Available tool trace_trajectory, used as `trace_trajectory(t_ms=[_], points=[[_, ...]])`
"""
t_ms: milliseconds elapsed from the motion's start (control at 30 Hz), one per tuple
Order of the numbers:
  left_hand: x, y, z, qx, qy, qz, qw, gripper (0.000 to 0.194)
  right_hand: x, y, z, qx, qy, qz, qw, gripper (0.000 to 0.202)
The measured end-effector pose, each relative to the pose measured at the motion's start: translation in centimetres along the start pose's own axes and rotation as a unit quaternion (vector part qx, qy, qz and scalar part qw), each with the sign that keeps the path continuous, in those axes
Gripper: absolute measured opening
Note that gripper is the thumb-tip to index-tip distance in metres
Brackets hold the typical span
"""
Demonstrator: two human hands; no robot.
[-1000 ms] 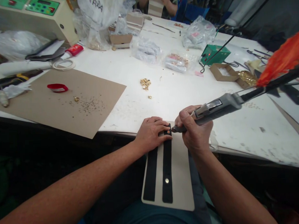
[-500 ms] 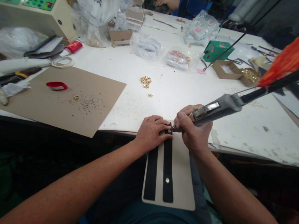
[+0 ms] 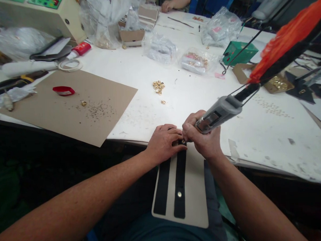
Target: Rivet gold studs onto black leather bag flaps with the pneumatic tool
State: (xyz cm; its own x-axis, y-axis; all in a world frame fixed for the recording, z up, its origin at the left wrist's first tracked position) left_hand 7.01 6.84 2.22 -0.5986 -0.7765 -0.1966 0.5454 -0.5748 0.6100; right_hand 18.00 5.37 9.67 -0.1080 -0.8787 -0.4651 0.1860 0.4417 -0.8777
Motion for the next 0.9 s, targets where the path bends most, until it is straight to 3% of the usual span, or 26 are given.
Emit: trace_trajectory(t_ms=[367,533,733,900], points=[[-0.1,0.3,0.4,0.016,0.0,0.002,1.0,0.029,-0.1,0.5,0.8,-0.052,0.058,0.038,0.996,0.029],[-0.1,0.2,0.4,0.022,0.007,0.001,1.0,0.028,0.0,0.6,0.4,-0.097,0.037,0.045,0.994,0.023],[0.1,0.2,0.6,0.03,0.015,0.007,0.999,0.024,0.5,0.2,0.2,-0.036,0.044,0.023,0.998,0.022],[0.3,0.1,1.0,0.028,0.02,0.036,0.999,0.034,-0.1,-1.0,-0.9,0.019,0.02,-0.025,0.999,0.031]])
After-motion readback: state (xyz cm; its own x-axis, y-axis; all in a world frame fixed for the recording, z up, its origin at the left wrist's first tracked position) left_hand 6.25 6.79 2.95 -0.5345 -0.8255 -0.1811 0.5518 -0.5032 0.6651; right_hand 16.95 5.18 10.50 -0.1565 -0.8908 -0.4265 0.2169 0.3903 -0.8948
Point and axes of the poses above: each hand's wrist, its own x-axis away from the middle knuckle, its own z-axis out of the back of the hand, y = z × x, the point moved 9 cm from there along -x, towards the middle knuckle, and after that the axes turned 9 degrees about z, right-handed, at the moved point
